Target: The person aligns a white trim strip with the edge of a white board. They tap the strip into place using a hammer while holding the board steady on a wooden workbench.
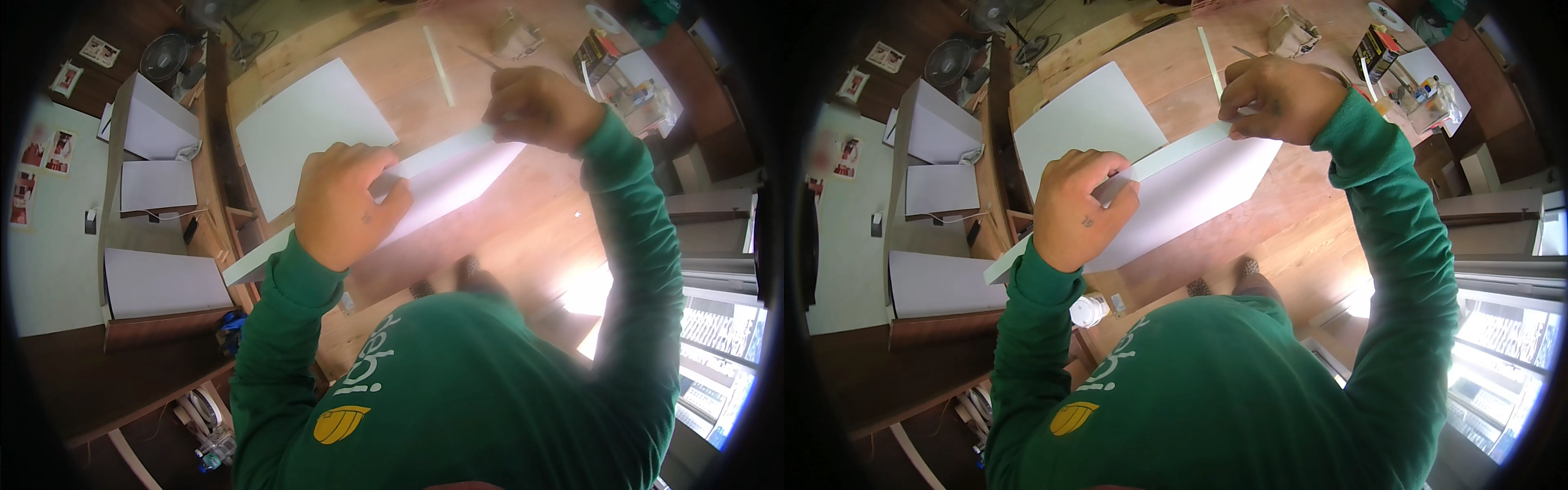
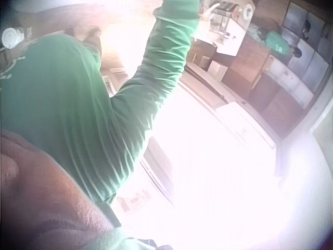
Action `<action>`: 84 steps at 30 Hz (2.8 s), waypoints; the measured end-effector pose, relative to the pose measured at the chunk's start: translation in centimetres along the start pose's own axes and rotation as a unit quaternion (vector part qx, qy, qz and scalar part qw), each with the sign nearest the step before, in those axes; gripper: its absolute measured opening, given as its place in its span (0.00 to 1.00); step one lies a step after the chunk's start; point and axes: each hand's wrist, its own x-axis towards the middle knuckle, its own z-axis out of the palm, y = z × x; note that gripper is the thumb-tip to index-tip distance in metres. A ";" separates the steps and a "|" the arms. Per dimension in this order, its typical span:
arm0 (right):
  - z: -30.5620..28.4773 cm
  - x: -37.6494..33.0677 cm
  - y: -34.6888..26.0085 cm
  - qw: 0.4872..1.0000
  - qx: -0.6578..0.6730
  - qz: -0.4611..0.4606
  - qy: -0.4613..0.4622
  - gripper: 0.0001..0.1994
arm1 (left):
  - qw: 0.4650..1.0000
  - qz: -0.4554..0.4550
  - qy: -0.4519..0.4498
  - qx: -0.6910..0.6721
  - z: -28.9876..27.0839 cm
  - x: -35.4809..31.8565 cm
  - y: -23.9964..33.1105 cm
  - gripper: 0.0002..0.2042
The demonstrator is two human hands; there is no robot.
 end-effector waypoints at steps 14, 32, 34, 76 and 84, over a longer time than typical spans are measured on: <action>-1.5 -1.3 1.5 0.994 -0.098 -0.058 -0.003 0.09 | 0.999 -0.003 0.000 0.047 6.0 5.0 4.0 0.10; -5.9 -1.6 10.4 0.978 0.192 0.025 -0.077 0.05 | 0.995 -0.031 -0.007 0.094 6.3 6.2 5.1 0.13; -5.5 -1.6 10.8 0.976 0.202 0.029 -0.073 0.05 | 0.995 -0.038 -0.015 0.093 6.2 6.2 4.8 0.13; -3.7 -2.1 14.2 0.950 0.304 0.034 -0.061 0.05 | 0.999 -0.014 0.002 0.042 11.0 11.1 7.3 0.11; -4.5 -4.0 14.8 0.966 0.247 -0.065 -0.031 0.13 | 0.999 -0.016 0.042 0.031 13.5 11.9 6.7 0.08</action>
